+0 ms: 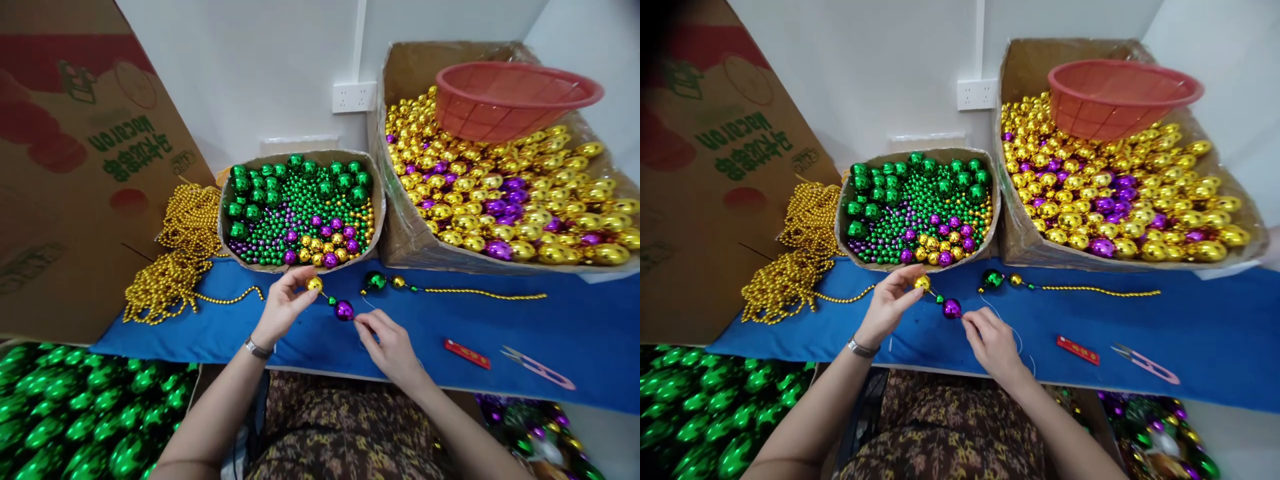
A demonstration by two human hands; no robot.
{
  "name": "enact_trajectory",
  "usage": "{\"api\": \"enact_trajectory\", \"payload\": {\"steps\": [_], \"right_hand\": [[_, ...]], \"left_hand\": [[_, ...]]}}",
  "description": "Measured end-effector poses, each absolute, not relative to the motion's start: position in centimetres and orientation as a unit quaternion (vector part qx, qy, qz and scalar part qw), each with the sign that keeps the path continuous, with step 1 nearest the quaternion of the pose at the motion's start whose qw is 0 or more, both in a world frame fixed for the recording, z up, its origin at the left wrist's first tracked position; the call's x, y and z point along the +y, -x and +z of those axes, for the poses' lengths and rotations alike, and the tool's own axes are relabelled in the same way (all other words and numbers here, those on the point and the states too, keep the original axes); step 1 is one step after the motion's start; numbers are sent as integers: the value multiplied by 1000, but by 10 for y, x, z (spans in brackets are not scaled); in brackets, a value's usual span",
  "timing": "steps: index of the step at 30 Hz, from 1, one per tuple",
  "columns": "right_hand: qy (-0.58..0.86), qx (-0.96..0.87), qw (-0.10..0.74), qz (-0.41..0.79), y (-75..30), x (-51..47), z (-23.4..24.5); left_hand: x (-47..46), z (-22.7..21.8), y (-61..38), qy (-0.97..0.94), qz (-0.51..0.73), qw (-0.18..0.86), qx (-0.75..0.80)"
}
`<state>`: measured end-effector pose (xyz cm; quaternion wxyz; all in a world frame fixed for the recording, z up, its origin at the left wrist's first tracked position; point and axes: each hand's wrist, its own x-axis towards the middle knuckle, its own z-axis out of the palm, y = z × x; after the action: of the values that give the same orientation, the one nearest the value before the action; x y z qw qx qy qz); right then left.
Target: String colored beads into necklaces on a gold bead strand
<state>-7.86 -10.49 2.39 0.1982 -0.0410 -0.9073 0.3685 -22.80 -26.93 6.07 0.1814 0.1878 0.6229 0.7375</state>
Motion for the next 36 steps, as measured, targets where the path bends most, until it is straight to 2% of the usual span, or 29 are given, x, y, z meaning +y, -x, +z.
{"api": "enact_trajectory", "payload": {"steps": [9, 27, 36], "right_hand": [[45, -891, 228, 390, 75, -107, 12], [58, -888, 196, 412, 72, -110, -2], [51, -887, 208, 408, 72, -111, -5]], "left_hand": [[-269, 49, 215, -145, 775, 190, 585], [-272, 47, 210, -124, 775, 199, 587], [-271, 50, 209, -124, 774, 201, 587]]}}
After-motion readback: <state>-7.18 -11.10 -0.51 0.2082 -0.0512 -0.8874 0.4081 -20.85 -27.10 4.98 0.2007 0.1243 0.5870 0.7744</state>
